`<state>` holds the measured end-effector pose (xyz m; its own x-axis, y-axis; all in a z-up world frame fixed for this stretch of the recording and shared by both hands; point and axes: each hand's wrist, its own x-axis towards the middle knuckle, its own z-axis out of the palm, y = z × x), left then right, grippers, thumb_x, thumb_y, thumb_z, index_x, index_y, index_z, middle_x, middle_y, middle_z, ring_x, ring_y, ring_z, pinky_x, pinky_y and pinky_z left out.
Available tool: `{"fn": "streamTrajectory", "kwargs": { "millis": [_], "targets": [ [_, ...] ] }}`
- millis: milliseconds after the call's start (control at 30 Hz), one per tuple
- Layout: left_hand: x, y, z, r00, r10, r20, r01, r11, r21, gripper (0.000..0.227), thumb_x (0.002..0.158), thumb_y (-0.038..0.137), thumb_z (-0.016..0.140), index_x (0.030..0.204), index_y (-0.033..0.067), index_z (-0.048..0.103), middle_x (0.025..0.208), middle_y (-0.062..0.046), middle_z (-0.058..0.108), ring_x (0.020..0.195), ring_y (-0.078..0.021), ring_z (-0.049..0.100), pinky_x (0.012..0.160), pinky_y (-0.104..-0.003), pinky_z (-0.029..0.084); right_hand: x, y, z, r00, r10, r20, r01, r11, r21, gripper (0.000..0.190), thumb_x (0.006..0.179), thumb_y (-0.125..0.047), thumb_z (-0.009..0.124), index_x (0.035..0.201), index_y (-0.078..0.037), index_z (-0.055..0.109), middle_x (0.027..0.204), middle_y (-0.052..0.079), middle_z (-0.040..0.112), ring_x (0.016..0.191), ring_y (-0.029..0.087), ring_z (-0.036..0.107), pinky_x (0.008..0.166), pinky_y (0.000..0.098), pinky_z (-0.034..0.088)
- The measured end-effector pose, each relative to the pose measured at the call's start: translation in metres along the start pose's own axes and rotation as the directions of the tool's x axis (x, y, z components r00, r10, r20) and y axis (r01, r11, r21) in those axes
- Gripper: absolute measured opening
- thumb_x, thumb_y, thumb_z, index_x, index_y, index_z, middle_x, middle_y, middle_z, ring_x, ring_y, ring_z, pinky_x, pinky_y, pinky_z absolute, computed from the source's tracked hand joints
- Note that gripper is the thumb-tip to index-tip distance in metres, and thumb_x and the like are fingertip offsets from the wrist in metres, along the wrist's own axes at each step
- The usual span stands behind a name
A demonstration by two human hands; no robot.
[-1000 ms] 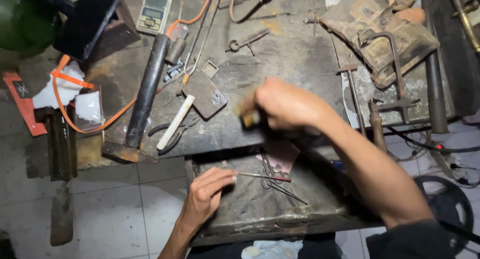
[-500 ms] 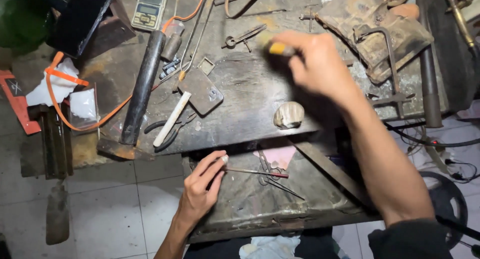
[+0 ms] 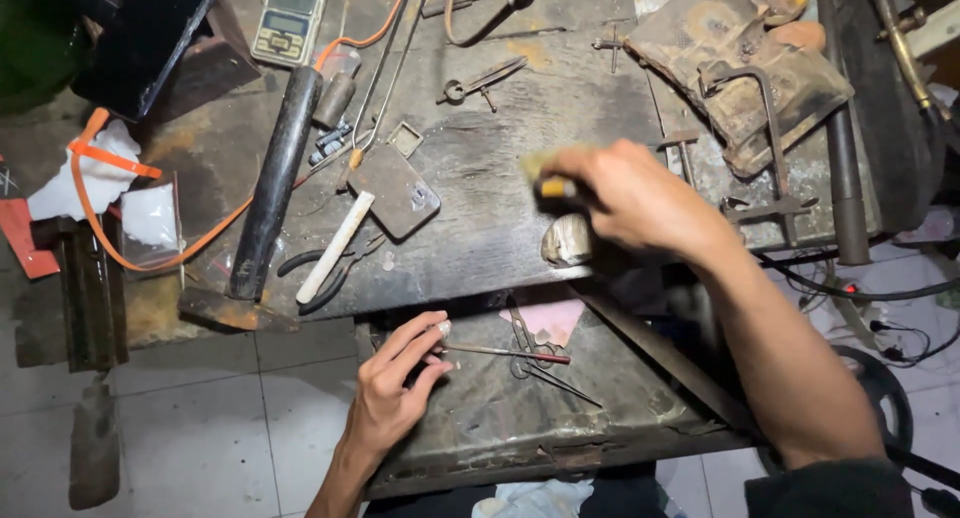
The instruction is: Cleaning a small jewelry component with a brush and then using a rotary tool for drilling or polishing.
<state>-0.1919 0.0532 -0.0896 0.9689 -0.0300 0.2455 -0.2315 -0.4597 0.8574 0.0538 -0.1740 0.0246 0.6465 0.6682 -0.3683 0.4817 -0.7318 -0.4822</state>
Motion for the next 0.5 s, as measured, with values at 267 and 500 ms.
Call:
{"fn": "streamTrajectory", "kwargs": {
  "millis": [267, 500],
  "targets": [
    [0.006, 0.005, -0.002, 0.998, 0.064, 0.003, -0.064, 0.998, -0.008, 0.038, 0.088, -0.016, 0.058, 0.124, -0.007, 0.066, 0.133, -0.021, 0.066, 0.123, -0.033, 0.068, 0.112, -0.037, 0.053, -0.006, 0.01, 0.009, 0.992, -0.059, -0.11, 0.058, 0.998, -0.016, 0.032, 0.09, 0.01, 0.063, 0.122, 0.004, 0.066, 0.094, 0.019, 0.079, 0.067, 0.024, 0.079, 0.057, 0.028, 0.067],
    [0.004, 0.003, 0.0, 0.999, 0.001, -0.053, -0.002, 1.0, -0.03, 0.043, 0.085, -0.002, 0.079, 0.126, -0.0044, 0.066, 0.132, -0.02, 0.065, 0.076, -0.0159, 0.073, 0.075, -0.023, 0.068, 0.003, 0.016, 0.018, 0.915, 0.163, -0.369, -0.309, 0.87, -0.383, 0.07, 0.08, 0.024, 0.049, 0.146, 0.028, 0.027, 0.074, 0.031, 0.067, 0.063, 0.045, 0.071, 0.055, 0.052, 0.059]
  ]
}}
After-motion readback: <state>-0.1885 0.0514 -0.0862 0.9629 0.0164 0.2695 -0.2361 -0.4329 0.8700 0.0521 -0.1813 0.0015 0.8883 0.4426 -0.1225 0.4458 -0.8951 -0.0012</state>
